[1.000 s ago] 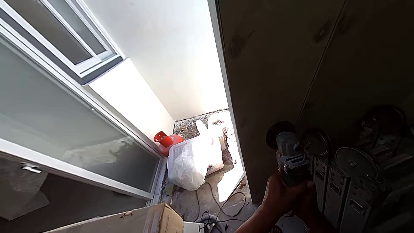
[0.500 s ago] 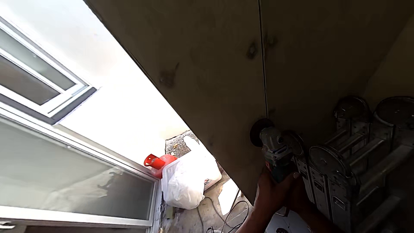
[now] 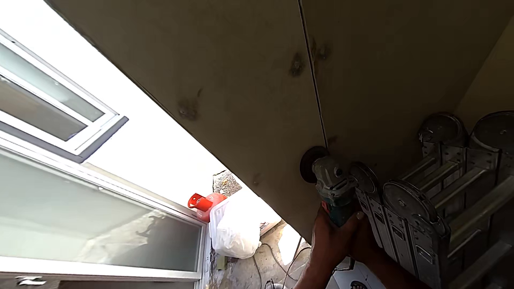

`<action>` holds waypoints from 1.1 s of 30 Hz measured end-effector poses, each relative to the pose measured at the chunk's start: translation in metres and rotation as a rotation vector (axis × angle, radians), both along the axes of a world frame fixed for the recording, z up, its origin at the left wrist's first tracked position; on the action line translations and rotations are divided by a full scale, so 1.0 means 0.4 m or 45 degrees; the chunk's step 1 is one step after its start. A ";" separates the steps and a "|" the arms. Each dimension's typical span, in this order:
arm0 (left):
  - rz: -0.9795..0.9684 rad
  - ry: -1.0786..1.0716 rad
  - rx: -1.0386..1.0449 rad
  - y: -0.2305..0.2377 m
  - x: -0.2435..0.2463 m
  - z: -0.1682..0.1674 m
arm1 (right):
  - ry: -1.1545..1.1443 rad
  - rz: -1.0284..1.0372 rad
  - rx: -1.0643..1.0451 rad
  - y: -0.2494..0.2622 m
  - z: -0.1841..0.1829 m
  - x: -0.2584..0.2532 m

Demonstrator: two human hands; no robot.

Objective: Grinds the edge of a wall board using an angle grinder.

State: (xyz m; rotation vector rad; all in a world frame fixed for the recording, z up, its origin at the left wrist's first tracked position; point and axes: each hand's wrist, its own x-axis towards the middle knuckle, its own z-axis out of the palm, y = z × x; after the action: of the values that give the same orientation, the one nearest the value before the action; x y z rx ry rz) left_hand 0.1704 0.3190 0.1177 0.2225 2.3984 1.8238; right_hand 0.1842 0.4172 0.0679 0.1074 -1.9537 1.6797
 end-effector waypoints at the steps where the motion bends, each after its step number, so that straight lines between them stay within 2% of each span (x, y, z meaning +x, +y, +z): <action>1: 0.006 -0.003 -0.022 -0.002 -0.001 0.004 | 0.013 0.002 0.005 -0.002 0.004 -0.001; 5: 0.008 -0.001 -0.061 -0.011 -0.003 0.010 | 0.000 -0.021 0.021 -0.012 0.014 -0.002; 10: -0.008 0.020 -0.089 -0.023 -0.004 -0.013 | -0.019 -0.029 -0.015 -0.027 -0.015 0.002; 15: -0.004 0.033 -0.105 -0.024 -0.012 0.012 | 0.006 -0.032 -0.018 -0.029 0.003 -0.008; 33: -0.034 0.021 -0.171 -0.035 -0.011 0.006 | -0.003 -0.090 -0.022 -0.045 -0.013 -0.003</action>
State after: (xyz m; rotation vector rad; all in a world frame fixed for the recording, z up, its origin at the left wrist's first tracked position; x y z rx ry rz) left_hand 0.1658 0.3049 0.1203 0.2559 2.5043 1.6482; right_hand 0.1829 0.3990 0.0628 0.0295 -1.9222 1.6513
